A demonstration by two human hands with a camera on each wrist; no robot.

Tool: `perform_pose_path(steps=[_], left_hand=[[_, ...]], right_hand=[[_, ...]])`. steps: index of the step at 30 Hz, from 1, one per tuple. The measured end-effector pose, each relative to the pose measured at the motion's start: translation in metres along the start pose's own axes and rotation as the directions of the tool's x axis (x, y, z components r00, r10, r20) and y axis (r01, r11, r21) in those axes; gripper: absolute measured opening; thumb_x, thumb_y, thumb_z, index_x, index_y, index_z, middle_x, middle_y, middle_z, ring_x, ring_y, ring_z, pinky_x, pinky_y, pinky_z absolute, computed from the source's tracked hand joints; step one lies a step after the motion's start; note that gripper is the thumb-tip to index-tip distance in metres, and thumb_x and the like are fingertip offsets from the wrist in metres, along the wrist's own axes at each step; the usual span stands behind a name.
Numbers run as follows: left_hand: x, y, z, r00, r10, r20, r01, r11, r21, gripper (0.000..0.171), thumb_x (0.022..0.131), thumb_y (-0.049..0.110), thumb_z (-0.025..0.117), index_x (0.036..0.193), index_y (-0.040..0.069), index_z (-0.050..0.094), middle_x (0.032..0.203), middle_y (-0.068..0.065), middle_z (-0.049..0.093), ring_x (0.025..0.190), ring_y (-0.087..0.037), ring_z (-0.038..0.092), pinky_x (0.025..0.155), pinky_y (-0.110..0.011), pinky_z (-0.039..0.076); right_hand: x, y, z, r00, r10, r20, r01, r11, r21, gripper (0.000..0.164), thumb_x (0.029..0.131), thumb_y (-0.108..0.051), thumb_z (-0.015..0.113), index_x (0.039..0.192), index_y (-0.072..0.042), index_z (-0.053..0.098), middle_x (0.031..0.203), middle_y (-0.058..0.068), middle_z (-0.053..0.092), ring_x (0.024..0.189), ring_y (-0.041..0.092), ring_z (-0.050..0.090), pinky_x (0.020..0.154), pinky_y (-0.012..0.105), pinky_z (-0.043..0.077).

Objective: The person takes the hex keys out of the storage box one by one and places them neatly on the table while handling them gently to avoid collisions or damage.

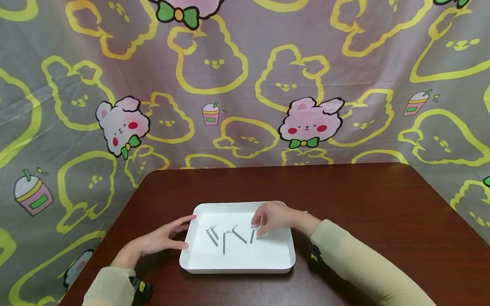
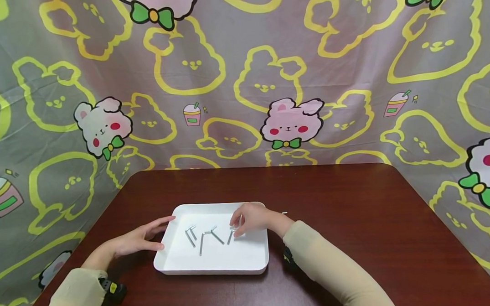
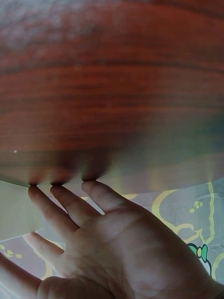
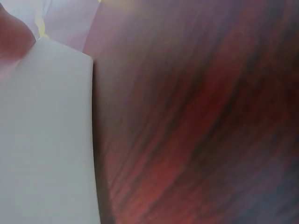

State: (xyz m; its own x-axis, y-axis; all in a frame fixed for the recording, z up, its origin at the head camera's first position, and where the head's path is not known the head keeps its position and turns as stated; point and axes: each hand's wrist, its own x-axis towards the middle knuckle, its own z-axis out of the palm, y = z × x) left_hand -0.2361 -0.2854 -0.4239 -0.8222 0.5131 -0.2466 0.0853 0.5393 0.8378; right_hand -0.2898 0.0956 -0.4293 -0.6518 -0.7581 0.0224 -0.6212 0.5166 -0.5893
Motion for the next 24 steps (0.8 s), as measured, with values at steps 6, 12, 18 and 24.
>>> perform_pose_path(steps=[6, 12, 18, 24], left_hand=[[0.0003, -0.0002, 0.0004, 1.000, 0.004, 0.003, -0.004, 1.000, -0.003, 0.083, 0.087, 0.023, 0.072, 0.154, 0.014, 0.024, 0.155, -0.024, 0.023, 0.140, -0.045, 0.023, 0.104, -0.070, 0.018], [0.0001, 0.0004, -0.0001, 1.000, -0.006, -0.004, 0.006, 1.000, -0.013, 0.083, 0.087, 0.023, 0.073, 0.154, 0.015, 0.025, 0.155, -0.023, 0.024, 0.140, -0.045, 0.022, 0.104, -0.070, 0.018], [0.0005, -0.0015, -0.0002, 1.000, -0.006, 0.000, 0.006, 1.000, -0.010, 0.083, 0.087, 0.024, 0.073, 0.154, 0.016, 0.024, 0.155, -0.023, 0.023, 0.140, -0.044, 0.022, 0.104, -0.070, 0.019], [0.0012, -0.0014, 0.0003, 1.000, -0.001, -0.010, 0.001, 1.000, -0.002, 0.084, 0.086, 0.024, 0.074, 0.154, 0.015, 0.025, 0.155, -0.023, 0.024, 0.140, -0.045, 0.023, 0.104, -0.070, 0.018]], right_hand=[[0.0012, -0.0003, 0.0017, 0.999, -0.046, -0.004, 0.046, 0.998, -0.052, 0.021, 0.076, -0.021, 0.085, 0.093, -0.013, 0.075, 0.078, -0.013, 0.062, 0.069, 0.001, 0.056, 0.066, 0.020, 0.046], [0.0015, -0.0029, 0.0026, 0.998, -0.063, -0.017, 0.061, 0.993, -0.106, 0.017, 0.075, -0.020, 0.085, 0.089, -0.014, 0.075, 0.075, -0.011, 0.060, 0.067, 0.000, 0.052, 0.065, 0.020, 0.044], [0.0025, -0.0027, 0.0048, 0.999, -0.031, -0.025, 0.028, 0.992, -0.123, 0.011, 0.077, -0.019, 0.084, 0.085, -0.017, 0.076, 0.074, -0.012, 0.059, 0.067, 0.001, 0.052, 0.064, 0.021, 0.045], [0.0030, -0.0021, 0.0062, 1.000, 0.002, -0.028, -0.005, 0.993, -0.121, 0.007, 0.079, -0.019, 0.083, 0.081, -0.020, 0.076, 0.073, -0.015, 0.059, 0.068, 0.002, 0.052, 0.065, 0.022, 0.045]])
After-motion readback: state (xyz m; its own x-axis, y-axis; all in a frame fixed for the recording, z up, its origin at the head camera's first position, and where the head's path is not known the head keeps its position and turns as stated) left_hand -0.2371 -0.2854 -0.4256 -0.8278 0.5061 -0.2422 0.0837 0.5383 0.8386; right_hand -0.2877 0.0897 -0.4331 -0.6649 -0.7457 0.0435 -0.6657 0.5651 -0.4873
